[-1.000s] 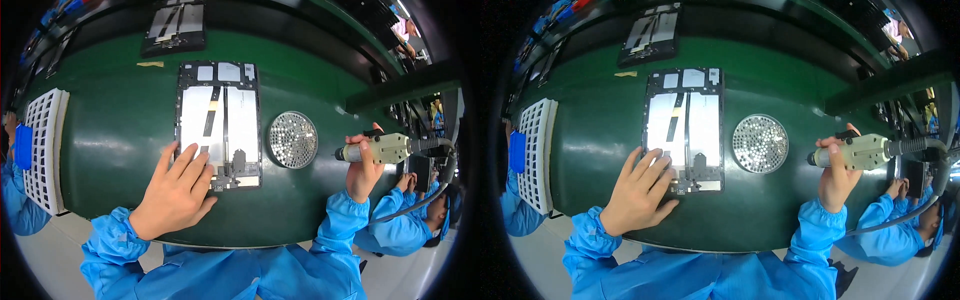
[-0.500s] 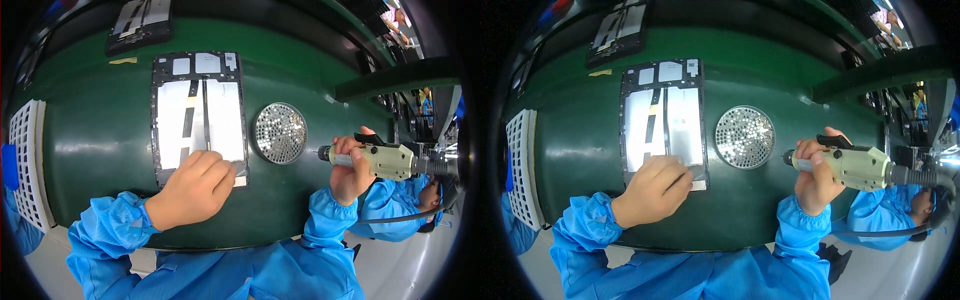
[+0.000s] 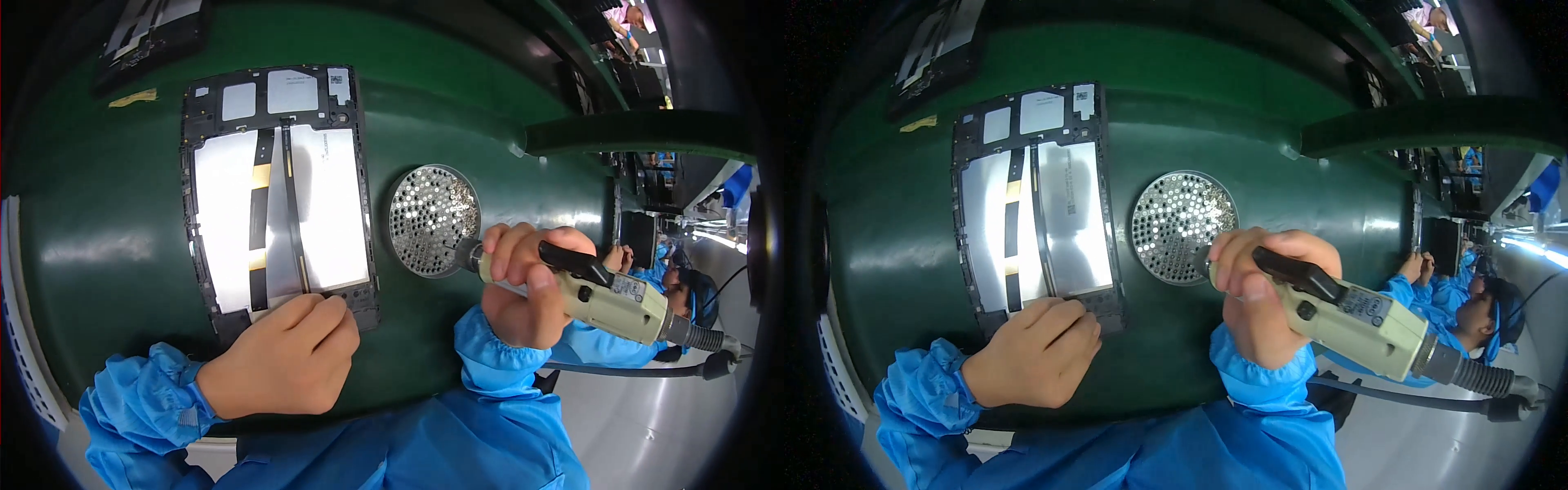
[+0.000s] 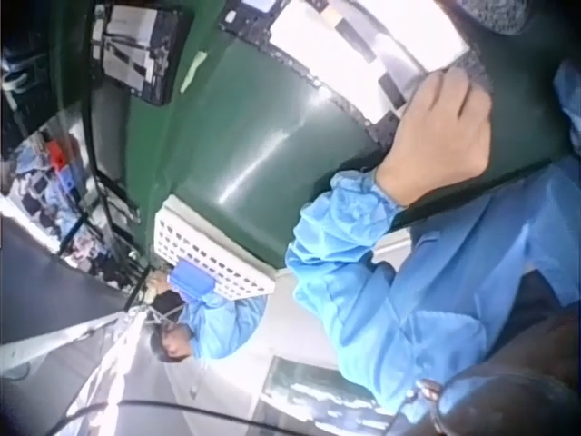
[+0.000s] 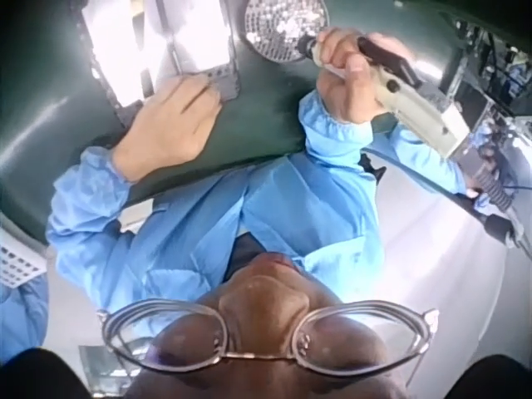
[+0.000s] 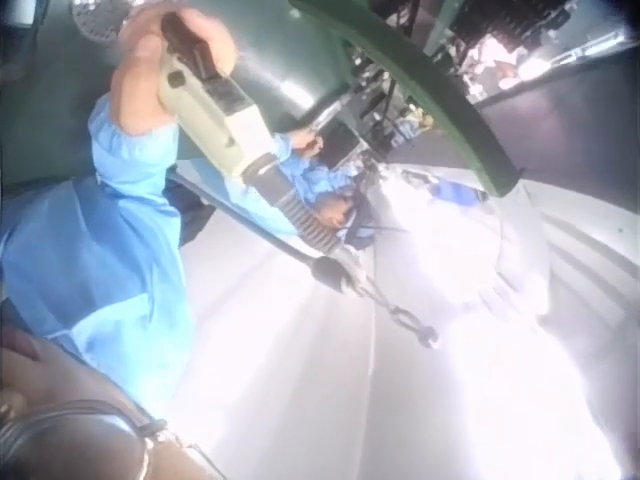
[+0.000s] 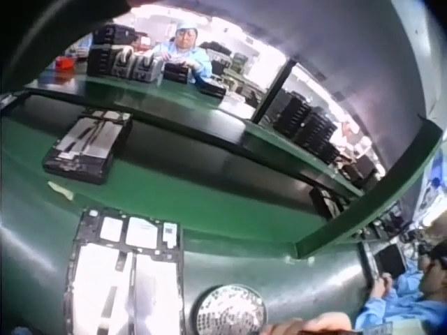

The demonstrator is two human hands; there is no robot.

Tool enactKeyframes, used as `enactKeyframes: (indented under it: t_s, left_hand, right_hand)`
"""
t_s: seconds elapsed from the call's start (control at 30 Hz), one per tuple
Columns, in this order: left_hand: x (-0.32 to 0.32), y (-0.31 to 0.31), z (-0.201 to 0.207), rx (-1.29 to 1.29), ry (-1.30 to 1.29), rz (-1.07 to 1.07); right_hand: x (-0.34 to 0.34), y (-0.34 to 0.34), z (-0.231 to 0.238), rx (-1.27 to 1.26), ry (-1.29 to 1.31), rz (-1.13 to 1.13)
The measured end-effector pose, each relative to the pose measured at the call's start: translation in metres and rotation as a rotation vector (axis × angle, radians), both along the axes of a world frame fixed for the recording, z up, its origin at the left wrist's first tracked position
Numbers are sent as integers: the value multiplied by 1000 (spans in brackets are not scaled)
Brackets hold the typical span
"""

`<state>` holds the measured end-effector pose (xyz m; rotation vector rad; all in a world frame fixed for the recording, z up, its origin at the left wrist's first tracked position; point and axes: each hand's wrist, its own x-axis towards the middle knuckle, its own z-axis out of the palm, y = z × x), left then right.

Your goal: The person takes tablet assemblies from a conveyor, presses internal components into place by hand, and drives screws using an electric screwdriver before placing each tablet back onto the conveyor.

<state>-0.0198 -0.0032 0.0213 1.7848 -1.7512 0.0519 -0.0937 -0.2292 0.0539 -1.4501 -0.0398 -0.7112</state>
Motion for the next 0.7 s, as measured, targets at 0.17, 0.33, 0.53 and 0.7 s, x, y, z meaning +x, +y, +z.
enactKeyframes:
  t_s: [0.17,0.33,0.53,0.7]
  left_hand:
    - [10,1,0,37,-30,-57]
    - [3,-2,-4,43,-6,58]
    - [1,-7,-2,112,28,139]
    - [-1,-10,2,122,46,154]
  right_hand:
    - [7,1,-8,31,72,-6]
    - [12,0,-10,8,81,-5]
    - [12,-1,-11,-33,95,-27]
    - [9,1,-11,-41,92,-34]
